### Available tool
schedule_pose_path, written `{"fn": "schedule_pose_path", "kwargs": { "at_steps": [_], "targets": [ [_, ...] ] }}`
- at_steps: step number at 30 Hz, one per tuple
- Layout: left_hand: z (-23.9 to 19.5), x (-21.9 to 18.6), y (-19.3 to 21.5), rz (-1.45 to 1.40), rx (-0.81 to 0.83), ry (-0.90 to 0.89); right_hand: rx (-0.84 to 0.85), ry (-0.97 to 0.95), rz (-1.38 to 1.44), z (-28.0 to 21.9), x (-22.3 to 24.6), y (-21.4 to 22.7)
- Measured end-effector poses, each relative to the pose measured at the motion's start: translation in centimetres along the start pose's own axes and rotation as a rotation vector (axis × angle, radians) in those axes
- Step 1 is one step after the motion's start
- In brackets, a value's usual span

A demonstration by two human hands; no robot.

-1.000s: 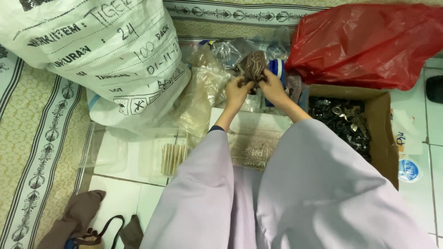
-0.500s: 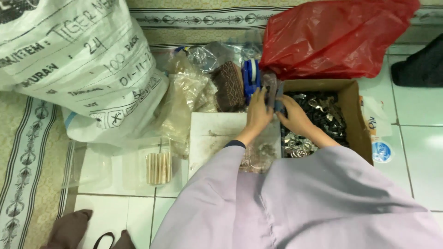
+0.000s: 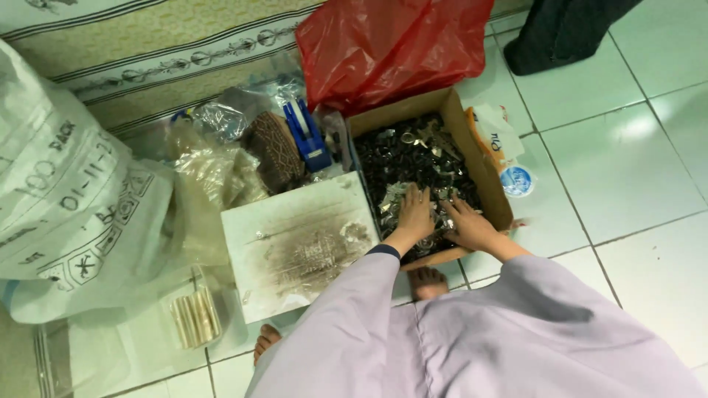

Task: The person sits on the floor and sorts small metal parts from a cardboard box onto a white board. They handle the parts by hand, arranging them in rows. The person also briefly handles a cloth and a plastic bag during the process.

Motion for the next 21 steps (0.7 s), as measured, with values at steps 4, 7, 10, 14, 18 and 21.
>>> {"fn": "schedule_pose_path", "kwargs": {
  "at_steps": [4,7,10,14,18,21],
  "targets": [
    [0.3,0.6,-1.5,0.039,0.045,0.008,0.049,-0.108,0.081,0.6,-0.3,-0.2],
    [-0.3,1.1,-1.8,0.062,0.013,-0.032,0.023,-0.175,0.065,0.9,-0.5,-0.2],
    [-0.5,2.0,-1.9,0.049,-0.088,-0.076,-0.020,-0.210,0.030,2.1,-2.1,-2.0],
    [-0.7,1.5,-1.7,0.179,-0.025,-0.131,0.058,-0.240,-0.032,3.2,-3.6,-4.3],
    [-0.7,2.6,-4.0,0.295,0.034,-0.163,0.124,-0.191,-0.147,2.4,-1.8,-2.8],
    [-1.1,2.1,-3.1,0.257,0.086,-0.130,0.158,-0.163,-0.198,2.9,-2.1,-3.9]
  ]
}}
Point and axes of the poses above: each hand's wrist, its own z-axis towards the middle knuckle, its own y-axis out of the back of the hand, x = y × z, the point moved 7 cm from there along z, towards the middle knuckle, and after that the axes turned 10 degrees about -y, right-handed, at the moved point
